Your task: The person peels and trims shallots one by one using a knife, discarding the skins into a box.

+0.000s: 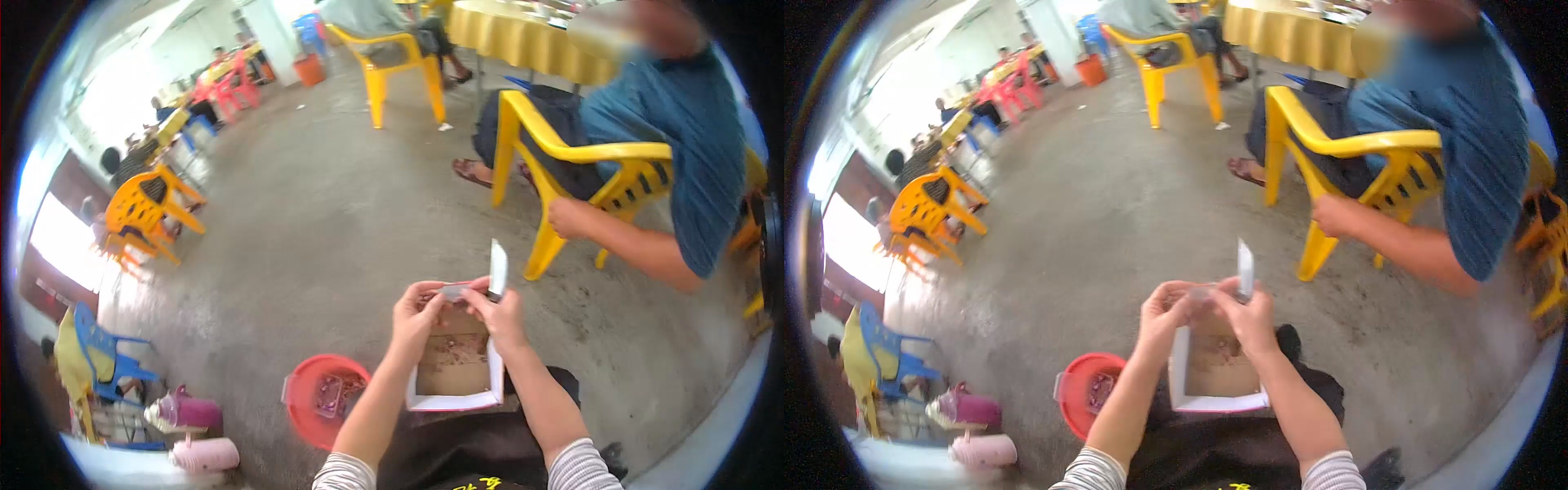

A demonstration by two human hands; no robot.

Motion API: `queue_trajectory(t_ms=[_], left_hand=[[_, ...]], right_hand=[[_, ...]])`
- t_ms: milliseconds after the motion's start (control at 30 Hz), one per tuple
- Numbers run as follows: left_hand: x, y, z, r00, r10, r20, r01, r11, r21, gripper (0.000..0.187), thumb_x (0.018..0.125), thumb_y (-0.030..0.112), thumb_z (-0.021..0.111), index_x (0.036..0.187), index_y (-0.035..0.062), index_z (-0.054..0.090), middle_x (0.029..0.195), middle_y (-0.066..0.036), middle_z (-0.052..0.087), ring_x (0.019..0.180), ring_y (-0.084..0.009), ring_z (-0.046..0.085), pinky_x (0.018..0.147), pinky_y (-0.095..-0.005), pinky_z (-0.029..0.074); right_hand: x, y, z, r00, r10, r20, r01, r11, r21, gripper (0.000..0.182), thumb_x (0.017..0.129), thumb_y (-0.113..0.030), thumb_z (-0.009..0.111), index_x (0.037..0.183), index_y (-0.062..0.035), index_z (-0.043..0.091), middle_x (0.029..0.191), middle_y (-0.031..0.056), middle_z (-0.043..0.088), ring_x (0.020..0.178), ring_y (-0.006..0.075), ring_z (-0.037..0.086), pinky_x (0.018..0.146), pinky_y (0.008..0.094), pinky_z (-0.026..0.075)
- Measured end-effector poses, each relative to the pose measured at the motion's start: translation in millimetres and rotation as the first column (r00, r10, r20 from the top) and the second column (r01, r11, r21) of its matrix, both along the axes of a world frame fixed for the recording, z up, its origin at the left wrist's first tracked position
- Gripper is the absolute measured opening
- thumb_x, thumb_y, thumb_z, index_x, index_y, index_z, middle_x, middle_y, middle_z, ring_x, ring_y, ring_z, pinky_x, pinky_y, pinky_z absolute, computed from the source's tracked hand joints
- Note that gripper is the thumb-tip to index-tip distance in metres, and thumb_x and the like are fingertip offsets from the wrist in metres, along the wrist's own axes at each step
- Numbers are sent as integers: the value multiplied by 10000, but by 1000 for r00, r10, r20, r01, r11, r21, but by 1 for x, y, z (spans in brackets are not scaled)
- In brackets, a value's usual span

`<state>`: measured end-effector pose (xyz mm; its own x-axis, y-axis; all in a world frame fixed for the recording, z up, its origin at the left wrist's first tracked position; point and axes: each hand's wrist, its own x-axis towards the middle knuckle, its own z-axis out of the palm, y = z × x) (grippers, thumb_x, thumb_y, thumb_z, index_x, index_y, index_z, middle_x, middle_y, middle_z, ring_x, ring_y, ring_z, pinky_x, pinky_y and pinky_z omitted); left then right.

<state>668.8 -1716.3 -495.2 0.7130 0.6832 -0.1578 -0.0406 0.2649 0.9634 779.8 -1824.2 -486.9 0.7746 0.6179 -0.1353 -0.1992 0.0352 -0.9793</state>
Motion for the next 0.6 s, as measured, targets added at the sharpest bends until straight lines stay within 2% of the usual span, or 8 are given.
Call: queue_trajectory(t_ms=[67, 133, 167, 267, 300, 367, 467, 600], left_hand=[[-5, 0, 2, 986, 135, 95, -123, 985, -123, 193, 874, 104, 620, 1057, 45, 600, 925, -55, 634, 834, -139, 628, 664, -262, 539], [-10, 5, -3, 976, 134, 174, -65, 933, -354, 306, 817, 65, 645, 1111, 33, 564, 976, -82, 639, 883, -170, 634, 693, -290, 530], [-12, 6, -10, 959, -5, 282, 97, 946, -311, 302, 826, 72, 632, 1118, 37, 566, 1041, -67, 627, 868, -160, 622, 708, -282, 521], [-16, -5, -25, 918, -252, 305, 372, 811, -452, 234, 868, 102, 611, 1094, 45, 594, 932, -7, 601, 756, -86, 589, 605, -205, 487], [-12, -12, -24, 917, -239, 319, 379, 766, -519, 201, 890, 162, 608, 1059, 53, 602, 889, 11, 593, 735, -67, 579, 571, -188, 471], [-10, -16, -22, 919, -185, 348, 372, 700, -610, 255, 926, 340, 587, 965, 89, 606, 793, 48, 576, 678, -35, 552, 497, -169, 433], [-16, -4, -37, 901, -137, 412, 374, 725, -579, 242, 925, 362, 583, 902, 121, 591, 769, 53, 566, 639, -27, 532, 477, -163, 412], [-26, 2, -26, 917, -66, 393, 312, 732, -606, 343, 932, 353, 573, 1166, 102, 592, 810, 64, 552, 633, -11, 507, 472, -139, 386]], right_hand=[[-10, 0, 3, 989, -60, 134, 57, 998, 26, 81, 812, -82, 686, 803, -13, 645, 749, 17, 630, 656, 107, 595, 618, 248, 486], [-20, 1, 17, 975, -96, 203, 82, 994, 79, 72, 832, -55, 651, 785, -3, 637, 752, 23, 623, 712, 98, 582, 645, 238, 482], [-18, 1, 8, 961, -100, 258, 85, 994, 71, 57, 833, -28, 639, 786, 2, 623, 752, 24, 615, 715, 104, 572, 640, 241, 468], [-21, 13, -9, 947, -212, 242, 161, 964, 212, 78, 834, 10, 628, 793, -6, 565, 773, 17, 573, 646, 111, 532, 625, 242, 436], [-21, 12, -9, 919, -199, 340, 142, 972, 185, 82, 833, 7, 631, 788, -5, 564, 774, 28, 576, 653, 126, 535, 628, 252, 436], [-24, 13, -3, 832, -171, 529, 125, 985, 121, 90, 831, 0, 635, 777, -3, 563, 775, 49, 584, 669, 156, 542, 633, 272, 438], [-38, 14, 4, 509, -156, 846, 63, 988, 144, 93, 806, -9, 654, 769, -7, 567, 763, 85, 580, 712, 210, 544, 643, 316, 439], [-39, 16, -10, 463, -71, 883, -27, 995, 94, 77, 783, -48, 677, 823, -37, 613, 770, 103, 595, 773, 281, 565, 708, 371, 443]])
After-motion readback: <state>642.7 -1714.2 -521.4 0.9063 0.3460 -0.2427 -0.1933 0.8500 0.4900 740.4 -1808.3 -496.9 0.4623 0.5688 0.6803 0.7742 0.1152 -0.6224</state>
